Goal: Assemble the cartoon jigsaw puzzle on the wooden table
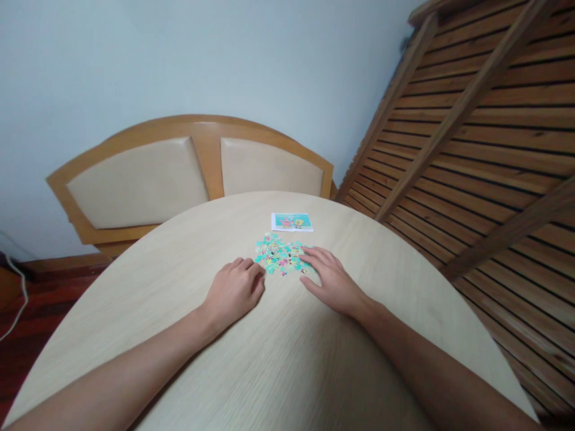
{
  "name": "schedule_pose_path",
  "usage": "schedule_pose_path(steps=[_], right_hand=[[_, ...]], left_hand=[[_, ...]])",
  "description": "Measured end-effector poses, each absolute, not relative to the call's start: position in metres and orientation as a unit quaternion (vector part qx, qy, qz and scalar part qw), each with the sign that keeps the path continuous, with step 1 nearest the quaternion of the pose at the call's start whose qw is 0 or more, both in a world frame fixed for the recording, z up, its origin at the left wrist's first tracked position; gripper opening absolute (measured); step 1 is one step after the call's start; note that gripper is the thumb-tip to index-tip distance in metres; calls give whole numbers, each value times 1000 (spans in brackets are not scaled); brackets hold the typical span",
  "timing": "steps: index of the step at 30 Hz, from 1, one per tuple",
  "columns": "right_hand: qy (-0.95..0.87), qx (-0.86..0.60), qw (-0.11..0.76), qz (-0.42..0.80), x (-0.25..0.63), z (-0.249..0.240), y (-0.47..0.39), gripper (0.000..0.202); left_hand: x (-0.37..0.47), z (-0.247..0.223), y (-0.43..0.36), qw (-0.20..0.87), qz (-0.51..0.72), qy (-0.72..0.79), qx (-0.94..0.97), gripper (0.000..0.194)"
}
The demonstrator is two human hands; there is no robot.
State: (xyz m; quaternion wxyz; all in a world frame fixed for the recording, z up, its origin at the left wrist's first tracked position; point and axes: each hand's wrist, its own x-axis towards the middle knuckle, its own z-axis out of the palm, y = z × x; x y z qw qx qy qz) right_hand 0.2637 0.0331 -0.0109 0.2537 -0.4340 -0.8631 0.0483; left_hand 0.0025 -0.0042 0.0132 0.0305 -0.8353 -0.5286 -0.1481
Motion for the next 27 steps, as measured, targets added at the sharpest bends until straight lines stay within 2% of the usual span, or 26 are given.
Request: schedule_pose_path(steps=[8,16,20,27], right_hand=[[-903,-357,225,77,252,0,19,38],[-926,-317,175,109,254,0,19,42],[-927,-297,198,113,253,2,19,39],[-927,-266,246,99,252,3,20,33]], left_hand=[[9,14,-13,30,-172,-490,-854,19],[18,17,-22,73,-98,-477,-871,26],[25,19,-32,30,-109,-396,-911,24],[14,11,-17,-79,-247,-374,-890,28]])
